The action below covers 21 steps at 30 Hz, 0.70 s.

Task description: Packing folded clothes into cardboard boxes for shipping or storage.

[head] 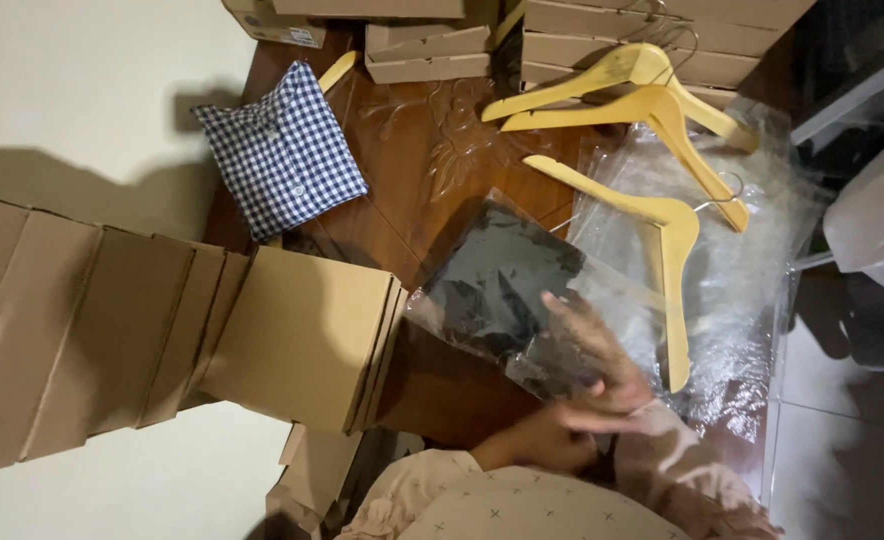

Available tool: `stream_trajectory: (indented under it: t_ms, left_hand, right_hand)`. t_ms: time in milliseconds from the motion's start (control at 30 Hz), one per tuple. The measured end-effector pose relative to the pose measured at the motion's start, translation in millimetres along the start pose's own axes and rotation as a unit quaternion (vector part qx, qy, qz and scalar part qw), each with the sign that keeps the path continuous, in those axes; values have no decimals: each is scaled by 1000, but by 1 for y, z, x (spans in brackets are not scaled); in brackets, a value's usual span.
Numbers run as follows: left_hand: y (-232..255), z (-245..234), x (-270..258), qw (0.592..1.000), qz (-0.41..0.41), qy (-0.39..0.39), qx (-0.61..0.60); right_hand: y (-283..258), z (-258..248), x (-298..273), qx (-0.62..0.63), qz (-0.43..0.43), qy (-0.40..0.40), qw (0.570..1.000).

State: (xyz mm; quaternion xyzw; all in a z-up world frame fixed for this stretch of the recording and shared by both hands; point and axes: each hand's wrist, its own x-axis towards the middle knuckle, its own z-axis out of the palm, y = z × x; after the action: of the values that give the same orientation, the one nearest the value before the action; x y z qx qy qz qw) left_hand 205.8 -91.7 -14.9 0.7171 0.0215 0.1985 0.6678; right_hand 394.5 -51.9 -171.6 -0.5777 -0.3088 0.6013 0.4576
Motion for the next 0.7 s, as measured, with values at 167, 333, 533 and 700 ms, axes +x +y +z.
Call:
stream_trajectory:
  t_ms: [167,333,533,700]
  left_hand:
    - [-3,-72,-22,949,-1,306,80]
    - [-107,-163,-80,786,-203,419,407]
    - [-81,-143,-80,767,-433,259,395]
    - [-136,-110,-106,911,-375,-95,142]
  right_hand:
    - [-17,-74,-93,-152,15,-149,977]
    - [-63,-35,-182,-251,91,-201,942]
    - [-3,-60,-141,-237,-99,173,951]
    - [-130,-84,-127,-382,-264,375,802]
